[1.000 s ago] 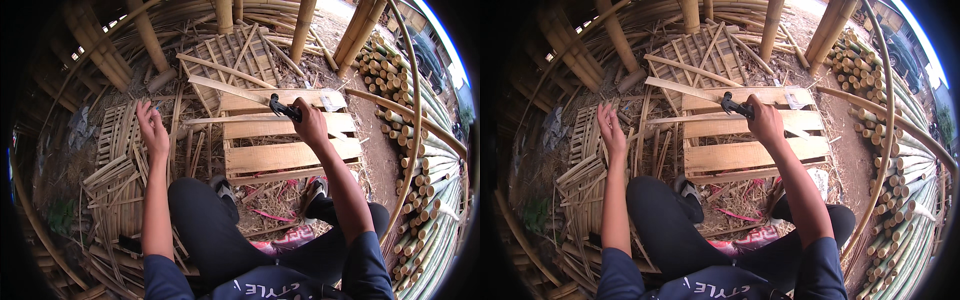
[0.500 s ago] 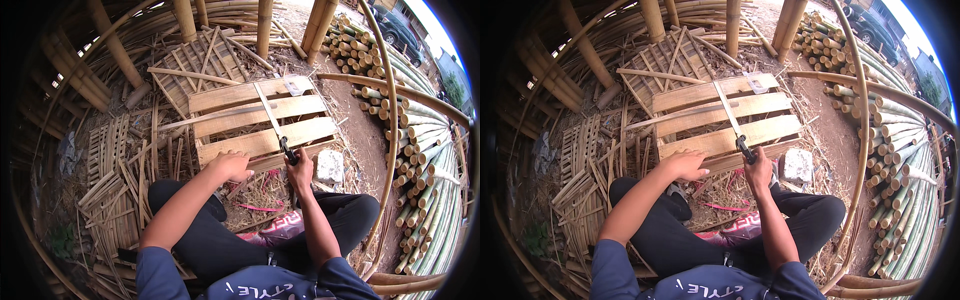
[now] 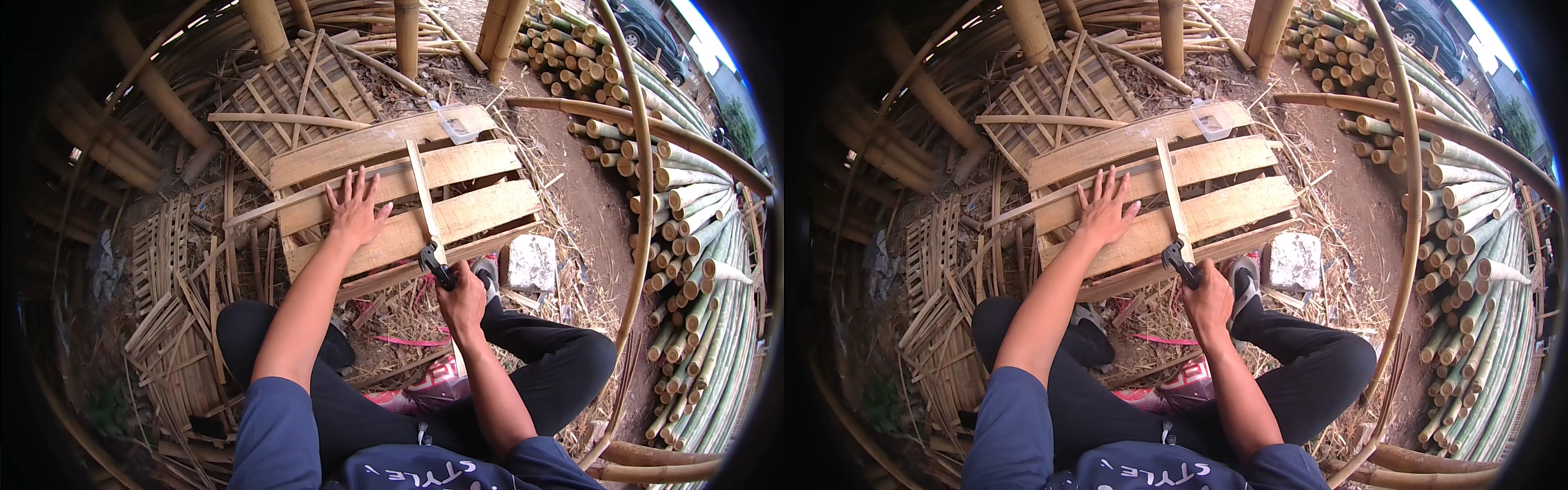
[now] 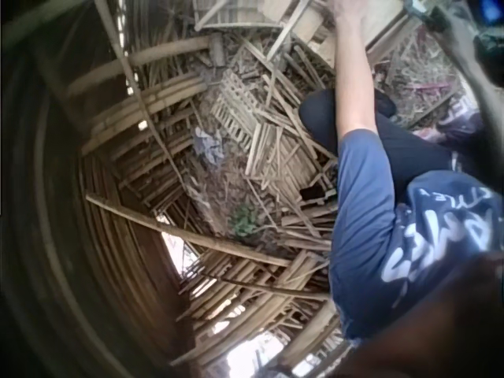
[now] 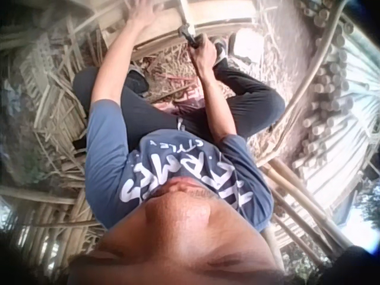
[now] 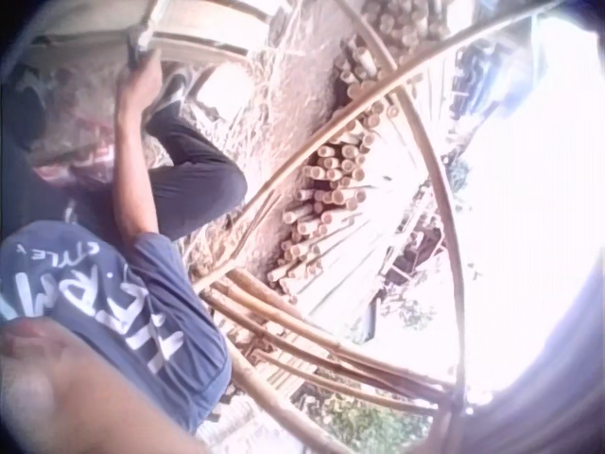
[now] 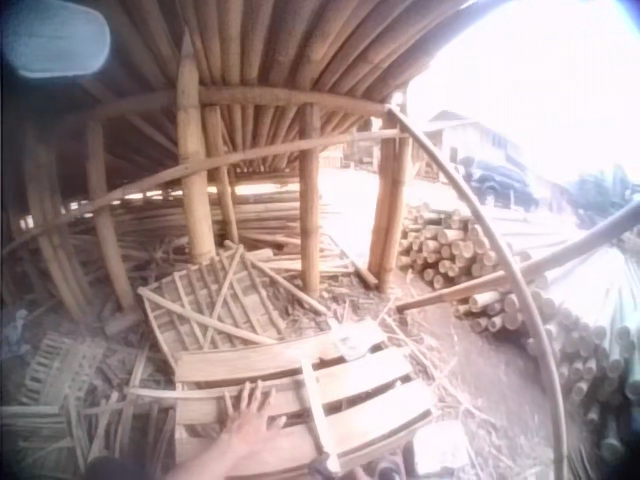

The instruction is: The person assembles a wooden crate by hand, positioning a thin wooden slat across the frame and hammering a nail into the wood to secure it.

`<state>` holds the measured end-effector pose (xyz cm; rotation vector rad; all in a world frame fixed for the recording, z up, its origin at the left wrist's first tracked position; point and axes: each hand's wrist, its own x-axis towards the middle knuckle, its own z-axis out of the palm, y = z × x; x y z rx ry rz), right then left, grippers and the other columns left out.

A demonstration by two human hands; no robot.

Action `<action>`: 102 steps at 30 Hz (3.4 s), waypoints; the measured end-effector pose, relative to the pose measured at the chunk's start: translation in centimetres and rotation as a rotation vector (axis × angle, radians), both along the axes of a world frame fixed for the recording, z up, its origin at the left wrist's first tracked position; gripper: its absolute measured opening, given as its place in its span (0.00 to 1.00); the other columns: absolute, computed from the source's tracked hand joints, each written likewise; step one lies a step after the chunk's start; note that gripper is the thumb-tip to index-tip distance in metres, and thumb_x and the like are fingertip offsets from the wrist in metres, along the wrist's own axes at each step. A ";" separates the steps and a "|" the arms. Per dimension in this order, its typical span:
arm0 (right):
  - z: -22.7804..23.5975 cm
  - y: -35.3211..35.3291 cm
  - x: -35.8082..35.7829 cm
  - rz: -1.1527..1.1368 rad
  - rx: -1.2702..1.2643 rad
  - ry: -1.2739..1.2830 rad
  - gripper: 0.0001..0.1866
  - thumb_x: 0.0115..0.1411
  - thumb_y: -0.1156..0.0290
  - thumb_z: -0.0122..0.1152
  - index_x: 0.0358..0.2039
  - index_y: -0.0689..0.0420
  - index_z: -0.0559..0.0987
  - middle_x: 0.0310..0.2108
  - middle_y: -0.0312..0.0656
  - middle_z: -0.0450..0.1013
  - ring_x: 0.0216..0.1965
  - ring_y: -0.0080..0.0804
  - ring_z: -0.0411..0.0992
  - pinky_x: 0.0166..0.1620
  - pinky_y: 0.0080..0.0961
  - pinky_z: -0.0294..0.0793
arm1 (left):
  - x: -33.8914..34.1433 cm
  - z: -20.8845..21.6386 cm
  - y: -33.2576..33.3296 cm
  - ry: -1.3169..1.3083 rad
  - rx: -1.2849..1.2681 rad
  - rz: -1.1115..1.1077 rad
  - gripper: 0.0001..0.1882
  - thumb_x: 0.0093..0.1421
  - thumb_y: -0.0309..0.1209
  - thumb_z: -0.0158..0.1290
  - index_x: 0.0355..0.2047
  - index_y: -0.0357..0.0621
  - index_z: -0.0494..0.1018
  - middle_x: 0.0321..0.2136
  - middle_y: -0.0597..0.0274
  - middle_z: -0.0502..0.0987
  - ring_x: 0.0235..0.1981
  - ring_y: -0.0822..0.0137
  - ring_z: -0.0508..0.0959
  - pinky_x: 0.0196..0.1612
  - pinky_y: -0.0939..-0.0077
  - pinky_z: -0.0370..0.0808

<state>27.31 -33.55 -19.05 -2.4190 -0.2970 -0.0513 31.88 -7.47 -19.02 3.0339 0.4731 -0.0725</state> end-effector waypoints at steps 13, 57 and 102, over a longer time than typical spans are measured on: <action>0.8 1.2 0.7 0.109 -0.044 0.012 0.11 0.51 0.70 0.66 0.33 0.58 0.75 0.30 0.53 0.78 0.34 0.57 0.76 0.37 0.48 0.73 | 0.4 -1.9 1.6 -0.179 -0.003 -0.078 0.39 0.70 0.54 0.38 0.73 0.45 0.46 0.75 0.60 0.43 0.75 0.52 0.41 0.72 0.37 0.38; 1.4 3.0 0.8 0.117 -0.057 -0.003 0.13 0.53 0.66 0.69 0.33 0.58 0.77 0.30 0.50 0.78 0.34 0.54 0.77 0.36 0.46 0.74 | -0.4 -3.2 3.0 -0.308 0.039 0.059 0.33 0.68 0.63 0.31 0.70 0.73 0.57 0.72 0.54 0.51 0.74 0.49 0.46 0.69 0.29 0.25; 2.5 1.6 -0.1 0.186 -0.119 0.088 0.26 0.52 0.66 0.65 0.54 0.42 0.80 0.34 0.46 0.78 0.36 0.51 0.78 0.40 0.43 0.76 | 2.7 -1.3 6.0 -0.386 -0.028 -0.281 0.12 0.60 0.31 0.60 0.45 0.53 0.82 0.35 0.66 0.74 0.45 0.64 0.75 0.49 0.60 0.71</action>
